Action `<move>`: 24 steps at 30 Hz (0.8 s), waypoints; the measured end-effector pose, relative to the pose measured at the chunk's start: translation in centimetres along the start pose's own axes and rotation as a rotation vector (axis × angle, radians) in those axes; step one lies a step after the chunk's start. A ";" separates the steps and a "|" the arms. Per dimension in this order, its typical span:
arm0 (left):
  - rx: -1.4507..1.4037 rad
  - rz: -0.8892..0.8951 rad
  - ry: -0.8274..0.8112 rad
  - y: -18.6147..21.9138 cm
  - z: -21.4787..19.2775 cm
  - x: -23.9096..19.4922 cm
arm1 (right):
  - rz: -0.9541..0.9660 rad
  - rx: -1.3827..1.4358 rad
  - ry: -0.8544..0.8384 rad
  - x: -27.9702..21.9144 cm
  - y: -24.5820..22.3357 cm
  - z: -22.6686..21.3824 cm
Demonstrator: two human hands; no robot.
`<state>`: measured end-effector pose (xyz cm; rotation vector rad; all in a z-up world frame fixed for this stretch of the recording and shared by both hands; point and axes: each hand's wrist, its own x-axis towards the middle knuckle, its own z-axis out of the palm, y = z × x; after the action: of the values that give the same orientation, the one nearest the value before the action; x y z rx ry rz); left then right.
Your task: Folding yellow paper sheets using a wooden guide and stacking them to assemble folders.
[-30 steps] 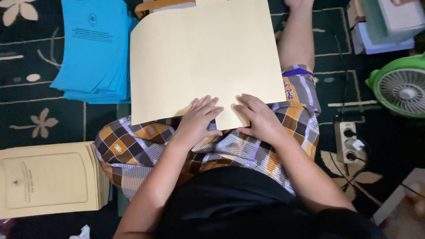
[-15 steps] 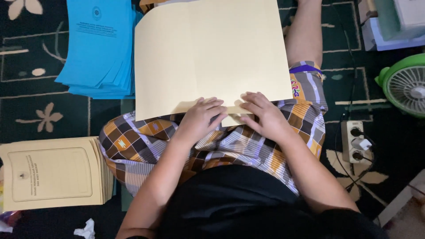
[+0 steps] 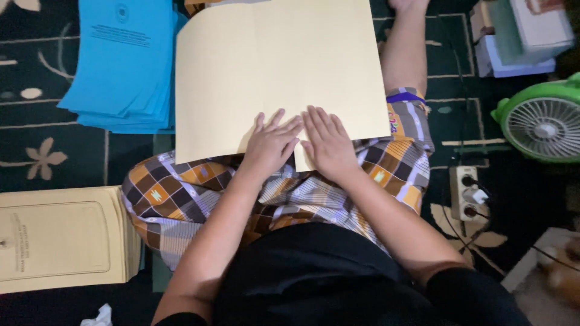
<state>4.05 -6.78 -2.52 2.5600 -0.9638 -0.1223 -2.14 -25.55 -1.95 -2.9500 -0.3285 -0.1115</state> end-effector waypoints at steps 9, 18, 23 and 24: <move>0.041 -0.026 -0.202 -0.4 -1.1 0.5 | 0.289 -0.068 -0.275 1.6 0.0 -0.7; 0.038 0.029 -0.114 -1.9 0.2 1.0 | 0.219 -0.098 -0.198 2.5 3.1 -0.2; 0.062 0.021 -0.157 -2.3 1.0 0.9 | 0.146 -0.055 -0.266 2.9 -2.5 -1.1; 0.058 0.020 -0.153 -2.3 1.0 1.2 | 0.143 -0.060 -0.268 3.0 -1.6 -0.6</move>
<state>6.12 -6.32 -4.29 2.6243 -1.0625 -0.2924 0.39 -23.50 -0.81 -3.0376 -0.1484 0.2993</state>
